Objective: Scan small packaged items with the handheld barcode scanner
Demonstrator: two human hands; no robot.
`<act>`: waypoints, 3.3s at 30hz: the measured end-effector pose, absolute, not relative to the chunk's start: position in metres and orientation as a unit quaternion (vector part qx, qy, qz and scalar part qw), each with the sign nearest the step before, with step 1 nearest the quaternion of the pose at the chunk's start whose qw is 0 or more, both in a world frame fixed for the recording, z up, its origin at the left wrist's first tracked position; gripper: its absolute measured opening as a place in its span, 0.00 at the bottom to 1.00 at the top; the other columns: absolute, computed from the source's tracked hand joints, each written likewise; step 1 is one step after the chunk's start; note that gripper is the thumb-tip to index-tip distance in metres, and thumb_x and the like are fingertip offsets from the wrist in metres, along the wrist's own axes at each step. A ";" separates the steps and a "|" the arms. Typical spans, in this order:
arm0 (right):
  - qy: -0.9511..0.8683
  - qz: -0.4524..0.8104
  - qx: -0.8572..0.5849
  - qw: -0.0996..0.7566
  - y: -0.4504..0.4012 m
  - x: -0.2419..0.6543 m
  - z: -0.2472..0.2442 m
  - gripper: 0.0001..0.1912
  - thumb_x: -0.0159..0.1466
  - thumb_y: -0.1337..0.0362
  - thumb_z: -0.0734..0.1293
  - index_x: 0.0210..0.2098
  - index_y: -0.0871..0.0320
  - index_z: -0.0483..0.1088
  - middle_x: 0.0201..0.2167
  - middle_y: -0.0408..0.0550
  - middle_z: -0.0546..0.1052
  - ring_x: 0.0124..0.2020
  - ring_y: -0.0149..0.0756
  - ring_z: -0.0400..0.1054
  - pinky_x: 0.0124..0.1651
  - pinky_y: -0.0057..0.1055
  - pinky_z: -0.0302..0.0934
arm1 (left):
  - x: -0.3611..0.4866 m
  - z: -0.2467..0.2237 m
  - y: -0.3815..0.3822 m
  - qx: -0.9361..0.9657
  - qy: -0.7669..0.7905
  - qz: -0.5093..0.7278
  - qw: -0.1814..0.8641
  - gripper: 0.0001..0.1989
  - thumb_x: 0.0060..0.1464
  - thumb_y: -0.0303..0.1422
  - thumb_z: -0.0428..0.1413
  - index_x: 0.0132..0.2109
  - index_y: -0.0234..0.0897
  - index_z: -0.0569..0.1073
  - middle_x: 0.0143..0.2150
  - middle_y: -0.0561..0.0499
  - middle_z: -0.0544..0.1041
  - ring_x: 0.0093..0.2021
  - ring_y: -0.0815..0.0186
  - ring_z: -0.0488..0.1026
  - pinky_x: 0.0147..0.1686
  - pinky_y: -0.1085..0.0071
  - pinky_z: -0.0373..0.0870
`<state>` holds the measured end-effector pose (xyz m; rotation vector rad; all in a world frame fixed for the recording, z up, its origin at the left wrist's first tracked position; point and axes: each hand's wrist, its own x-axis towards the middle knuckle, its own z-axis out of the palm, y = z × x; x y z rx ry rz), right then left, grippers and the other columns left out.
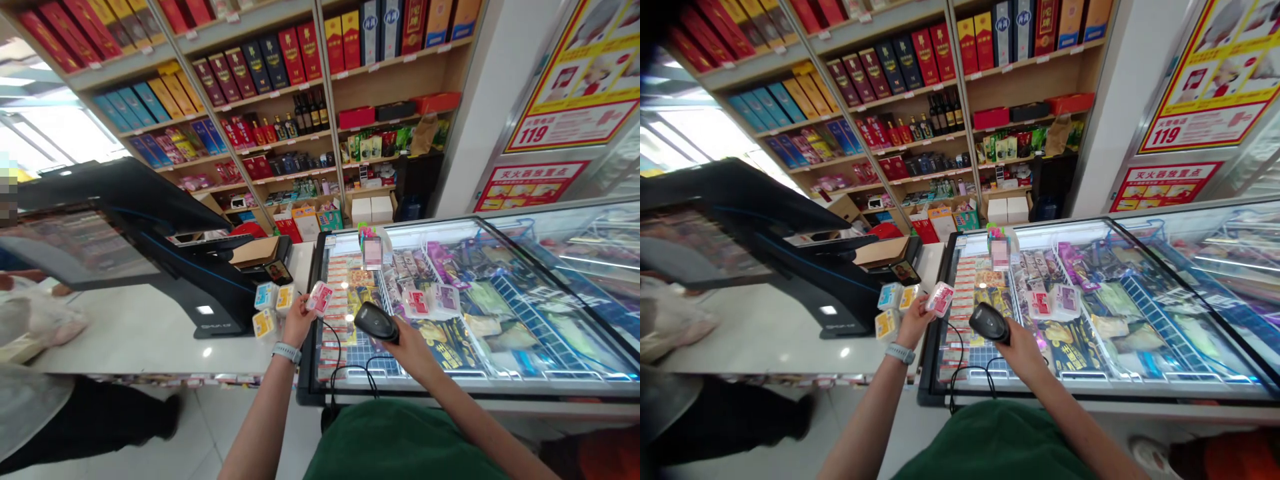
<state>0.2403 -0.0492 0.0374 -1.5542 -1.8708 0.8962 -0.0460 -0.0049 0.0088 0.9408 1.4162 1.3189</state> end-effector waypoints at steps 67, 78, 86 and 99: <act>-0.713 0.322 -0.554 0.284 -0.046 0.243 0.036 0.14 0.56 0.66 0.65 0.43 0.58 0.68 0.36 0.50 0.77 0.39 0.43 0.71 0.39 0.32 0.61 | -0.054 -0.006 0.005 0.466 0.631 0.509 0.354 0.22 0.43 0.28 0.62 0.49 0.36 0.74 0.37 0.49 0.79 0.34 0.67 0.76 0.39 0.70 0.71; -0.719 0.312 -0.550 0.289 -0.047 0.246 0.031 0.16 0.56 0.67 0.65 0.45 0.58 0.68 0.38 0.51 0.77 0.41 0.44 0.71 0.42 0.34 0.61 | -0.049 -0.005 0.008 0.472 0.625 0.515 0.349 0.22 0.44 0.28 0.61 0.49 0.33 0.73 0.36 0.47 0.78 0.32 0.67 0.75 0.37 0.70 0.71; -0.717 0.309 -0.557 0.281 -0.050 0.246 0.033 0.15 0.56 0.66 0.65 0.44 0.59 0.68 0.38 0.52 0.77 0.40 0.44 0.72 0.41 0.33 0.61 | -0.055 -0.012 0.008 0.479 0.631 0.508 0.337 0.23 0.44 0.27 0.61 0.50 0.33 0.73 0.37 0.47 0.78 0.33 0.67 0.75 0.37 0.70 0.71; -0.720 0.304 -0.563 0.268 -0.054 0.243 0.036 0.15 0.57 0.66 0.64 0.45 0.58 0.68 0.36 0.50 0.77 0.39 0.43 0.72 0.40 0.32 0.61 | -0.061 -0.012 0.005 0.484 0.642 0.507 0.311 0.22 0.42 0.28 0.61 0.49 0.33 0.75 0.36 0.48 0.78 0.33 0.67 0.74 0.39 0.68 0.71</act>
